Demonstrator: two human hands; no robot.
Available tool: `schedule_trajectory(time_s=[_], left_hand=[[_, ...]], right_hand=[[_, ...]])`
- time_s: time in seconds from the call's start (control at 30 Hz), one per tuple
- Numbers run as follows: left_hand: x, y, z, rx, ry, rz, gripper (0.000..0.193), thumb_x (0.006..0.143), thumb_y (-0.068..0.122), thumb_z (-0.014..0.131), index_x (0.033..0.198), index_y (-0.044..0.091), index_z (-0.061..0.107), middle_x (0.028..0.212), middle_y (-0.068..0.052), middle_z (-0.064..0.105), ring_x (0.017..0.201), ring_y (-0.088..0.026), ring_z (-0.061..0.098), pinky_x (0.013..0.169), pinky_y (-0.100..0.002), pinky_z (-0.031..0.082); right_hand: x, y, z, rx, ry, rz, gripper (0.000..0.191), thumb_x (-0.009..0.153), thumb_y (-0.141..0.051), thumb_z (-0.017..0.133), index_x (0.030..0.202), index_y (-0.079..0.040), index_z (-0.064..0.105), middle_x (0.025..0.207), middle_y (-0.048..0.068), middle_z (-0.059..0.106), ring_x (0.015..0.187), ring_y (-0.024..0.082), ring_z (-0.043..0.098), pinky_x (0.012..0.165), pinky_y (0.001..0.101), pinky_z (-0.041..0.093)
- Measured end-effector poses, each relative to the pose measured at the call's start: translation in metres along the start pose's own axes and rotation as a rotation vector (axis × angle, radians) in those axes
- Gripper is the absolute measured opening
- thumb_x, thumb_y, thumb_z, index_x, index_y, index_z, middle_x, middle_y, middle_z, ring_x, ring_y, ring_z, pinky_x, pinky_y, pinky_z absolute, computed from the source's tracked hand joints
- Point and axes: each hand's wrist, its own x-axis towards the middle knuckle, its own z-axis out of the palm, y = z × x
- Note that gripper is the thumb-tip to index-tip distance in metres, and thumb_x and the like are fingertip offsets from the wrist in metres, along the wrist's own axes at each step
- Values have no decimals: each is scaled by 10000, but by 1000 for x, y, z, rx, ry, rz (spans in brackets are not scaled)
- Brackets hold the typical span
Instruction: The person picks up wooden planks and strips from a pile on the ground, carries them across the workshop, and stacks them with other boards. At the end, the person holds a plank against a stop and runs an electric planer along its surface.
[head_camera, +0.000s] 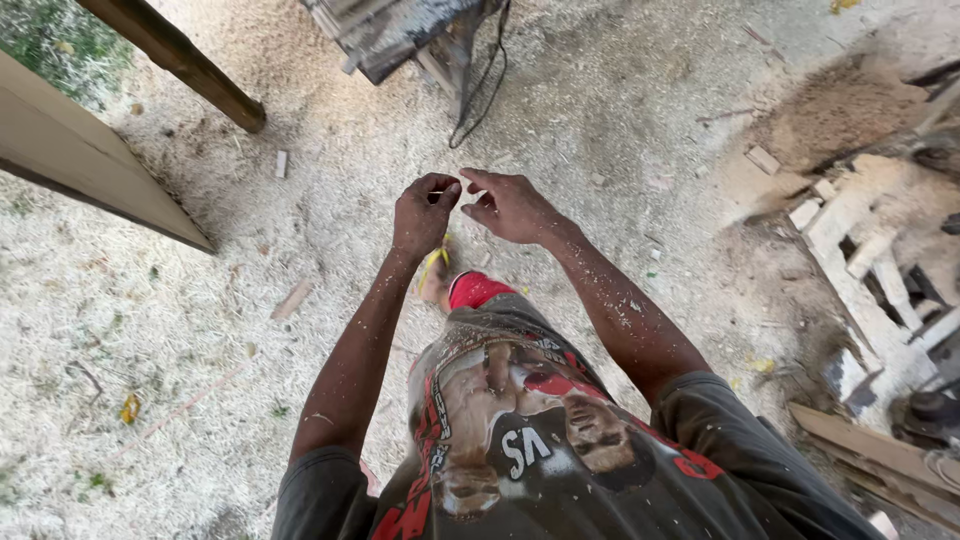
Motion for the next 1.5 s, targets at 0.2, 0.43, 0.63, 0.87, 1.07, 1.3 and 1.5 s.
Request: schedule_trajectory(time_s=[0.2, 0.43, 0.63, 0.87, 1.07, 1.3, 1.5], left_hand=[[133, -35, -62, 186, 25, 209, 221, 938, 252, 739, 1051, 62, 753, 966, -116, 767, 818, -216, 748, 766, -350, 583], [264, -54, -132, 345, 43, 216, 279, 885, 244, 777, 1088, 61, 722, 1055, -169, 702, 924, -314, 717, 829, -418, 572], [359, -60, -169, 487, -39, 134, 555, 850, 252, 818, 1310, 46, 588, 1299, -246, 554, 1182, -426, 568, 1012, -479, 493], [441, -55, -209, 647, -235, 196, 1002, 759, 258, 869, 1515, 0, 263, 1480, -328, 347, 1308, -526, 416, 1043, -522, 452], [483, -54, -232, 716, -538, 139, 1062, 729, 326, 867, 1514, -44, 254, 1453, -338, 399, 1292, -507, 503, 1075, -494, 477], [495, -54, -237, 833, -509, 339, 896, 740, 390, 925, 1354, -25, 422, 1331, -357, 481, 1333, -568, 419, 1016, -553, 451], [488, -60, -231, 708, -508, 175, 1014, 717, 304, 914, 1466, -8, 306, 1401, -354, 420, 1223, -553, 539, 1019, -527, 507]], right_hand=[[133, 29, -2, -51, 85, 37, 619, 942, -269, 739, 1485, -89, 500, 1196, 165, 735, 937, 265, 767, 836, 400, 598], [273, 39, 30, 96, 252, 147, 570, 921, -291, 767, 1421, -90, 582, 1165, 139, 766, 993, 234, 769, 848, 366, 616], [370, 51, 54, 136, 343, 251, 575, 945, -309, 760, 1428, -78, 552, 1178, 125, 734, 997, 210, 769, 848, 351, 617], [452, 42, 58, 157, 484, 504, 581, 962, -261, 711, 1462, -44, 510, 1248, 146, 700, 1073, 230, 737, 899, 347, 614], [496, 16, 64, 239, 517, 620, 545, 962, -232, 696, 1451, -75, 511, 1283, 126, 669, 1067, 227, 726, 877, 349, 631], [497, 6, 65, 146, 530, 629, 533, 945, -221, 712, 1439, -103, 550, 1233, 97, 724, 1086, 213, 714, 912, 361, 592], [486, 20, 77, 130, 532, 644, 533, 945, -274, 745, 1415, -97, 568, 1186, 89, 730, 1048, 203, 729, 896, 355, 585]])
